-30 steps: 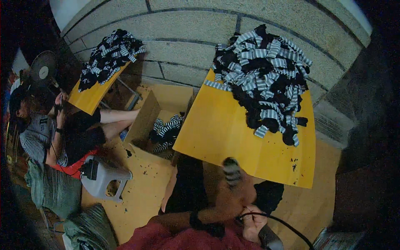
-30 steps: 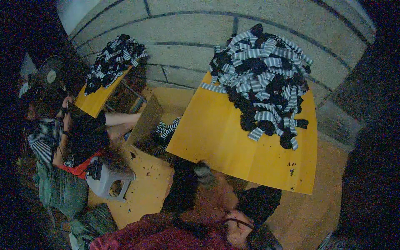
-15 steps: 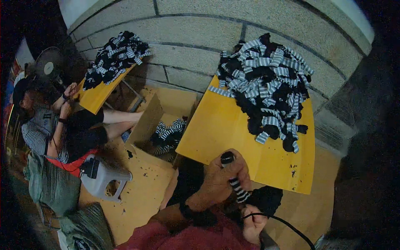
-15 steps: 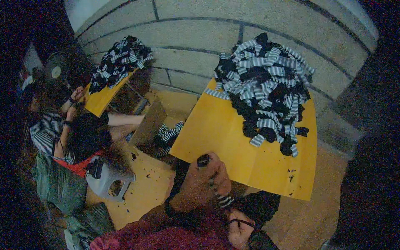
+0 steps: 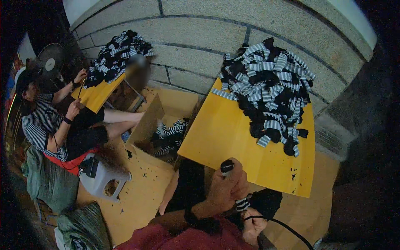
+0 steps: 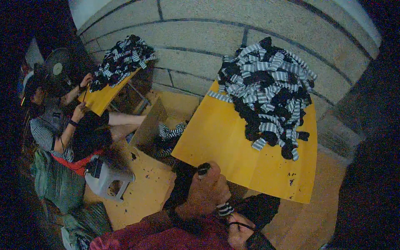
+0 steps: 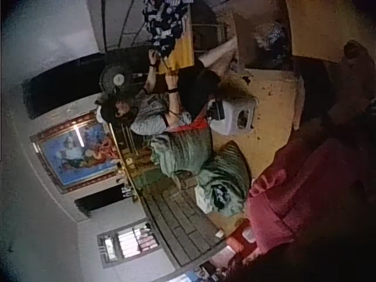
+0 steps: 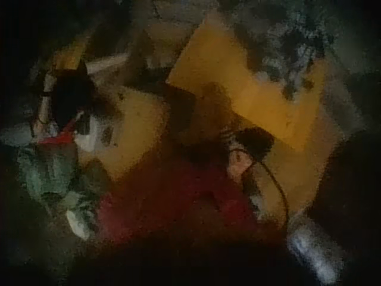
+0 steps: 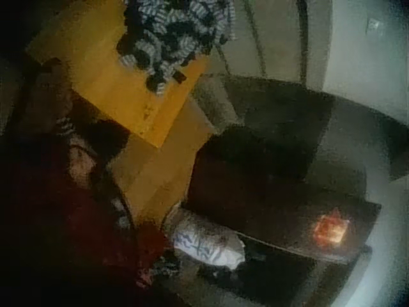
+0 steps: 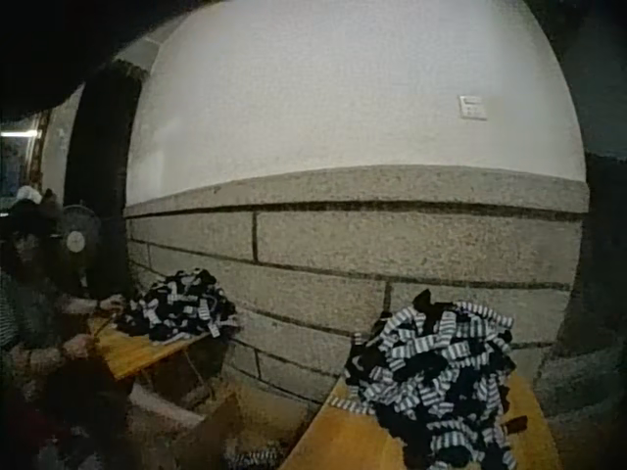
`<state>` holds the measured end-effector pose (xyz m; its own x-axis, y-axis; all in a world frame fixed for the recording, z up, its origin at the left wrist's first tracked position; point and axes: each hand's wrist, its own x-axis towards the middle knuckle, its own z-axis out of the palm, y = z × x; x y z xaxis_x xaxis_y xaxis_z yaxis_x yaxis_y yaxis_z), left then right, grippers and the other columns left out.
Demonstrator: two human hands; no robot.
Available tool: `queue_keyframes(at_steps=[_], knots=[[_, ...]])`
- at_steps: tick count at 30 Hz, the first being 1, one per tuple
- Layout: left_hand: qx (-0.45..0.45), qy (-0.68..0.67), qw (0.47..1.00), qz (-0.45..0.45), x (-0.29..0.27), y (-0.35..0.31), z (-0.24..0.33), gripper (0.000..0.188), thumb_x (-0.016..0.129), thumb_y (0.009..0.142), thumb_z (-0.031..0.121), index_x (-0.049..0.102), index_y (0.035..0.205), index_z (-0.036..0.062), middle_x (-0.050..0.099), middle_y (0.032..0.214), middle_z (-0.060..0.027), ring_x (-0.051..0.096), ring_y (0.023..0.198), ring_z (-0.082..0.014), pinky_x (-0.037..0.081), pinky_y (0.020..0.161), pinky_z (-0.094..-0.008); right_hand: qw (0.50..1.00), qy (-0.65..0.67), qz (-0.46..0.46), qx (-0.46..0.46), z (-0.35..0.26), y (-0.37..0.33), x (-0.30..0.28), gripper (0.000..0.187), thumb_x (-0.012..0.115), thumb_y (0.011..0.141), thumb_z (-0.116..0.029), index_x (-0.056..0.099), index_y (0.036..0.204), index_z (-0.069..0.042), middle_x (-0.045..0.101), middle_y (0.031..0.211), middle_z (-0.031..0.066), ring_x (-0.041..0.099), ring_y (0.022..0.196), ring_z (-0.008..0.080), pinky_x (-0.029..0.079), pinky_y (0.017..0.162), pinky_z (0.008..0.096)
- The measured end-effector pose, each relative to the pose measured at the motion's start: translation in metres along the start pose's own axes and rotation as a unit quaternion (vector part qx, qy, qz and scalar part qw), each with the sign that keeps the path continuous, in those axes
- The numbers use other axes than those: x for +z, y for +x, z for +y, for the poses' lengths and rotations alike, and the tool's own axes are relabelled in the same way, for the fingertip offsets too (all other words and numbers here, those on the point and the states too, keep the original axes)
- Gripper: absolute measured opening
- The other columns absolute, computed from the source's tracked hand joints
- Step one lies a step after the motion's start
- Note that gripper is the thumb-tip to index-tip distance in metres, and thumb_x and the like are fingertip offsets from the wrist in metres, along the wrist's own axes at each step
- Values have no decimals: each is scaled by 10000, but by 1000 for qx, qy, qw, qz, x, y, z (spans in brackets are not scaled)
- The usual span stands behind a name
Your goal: Turning striped socks right-side out using a rod and organizing them into a container.
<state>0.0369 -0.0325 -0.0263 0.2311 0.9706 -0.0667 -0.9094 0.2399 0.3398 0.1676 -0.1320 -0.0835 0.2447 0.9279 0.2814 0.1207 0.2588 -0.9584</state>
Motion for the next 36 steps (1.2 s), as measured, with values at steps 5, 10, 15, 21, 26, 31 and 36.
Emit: queue_keyframes(at_steps=[5,10,15,21,26,31,36], knots=[[2,19,999,-27,-2,-9,-9,171,526,913,238,452,847,99,383,576,15,352,461,-84,289,416,-234,998,5,-60,19,1,8,-3,119,567,824,-41,614,752,42,549,646,22,482,551,97,374,487,234],[-31,13,998,-45,-8,-7,-1,169,528,913,225,457,856,83,424,612,-1,410,500,-98,327,436,-243,985,-114,-28,127,2,3,4,129,575,811,-56,599,719,31,544,638,17,470,547,88,356,482,219],[56,-56,973,-216,-14,15,21,185,518,917,206,450,813,68,452,630,-40,479,532,-147,385,459,-281,986,35,-131,-103,60,-8,-28,184,486,861,13,518,687,-38,467,652,22,389,567,140,323,507,263],[80,21,996,-46,12,-5,49,196,536,907,219,447,805,77,416,605,-38,430,501,-148,362,457,-291,987,48,-93,-118,8,6,3,196,497,885,-23,528,694,3,529,700,37,422,576,135,361,523,259],[67,-25,997,-42,4,-9,38,192,551,899,219,449,803,88,387,578,-19,366,472,-122,317,440,-274,985,67,-116,-109,12,5,1,197,509,884,-33,516,693,15,532,693,37,435,585,144,399,541,271],[69,-54,995,-50,7,-13,25,190,566,892,218,450,801,98,358,552,0,302,444,-96,272,424,-258,989,10,-102,-107,22,-1,-3,197,496,868,-14,500,671,-12,510,665,43,412,557,151,382,531,269],[35,-40,997,-52,-1,-13,11,199,540,904,228,450,793,90,365,555,-1,306,448,-98,271,431,-257,996,-74,-36,-34,-1,1,9,134,558,811,-45,566,690,11,530,632,23,442,541,98,357,491,233]])
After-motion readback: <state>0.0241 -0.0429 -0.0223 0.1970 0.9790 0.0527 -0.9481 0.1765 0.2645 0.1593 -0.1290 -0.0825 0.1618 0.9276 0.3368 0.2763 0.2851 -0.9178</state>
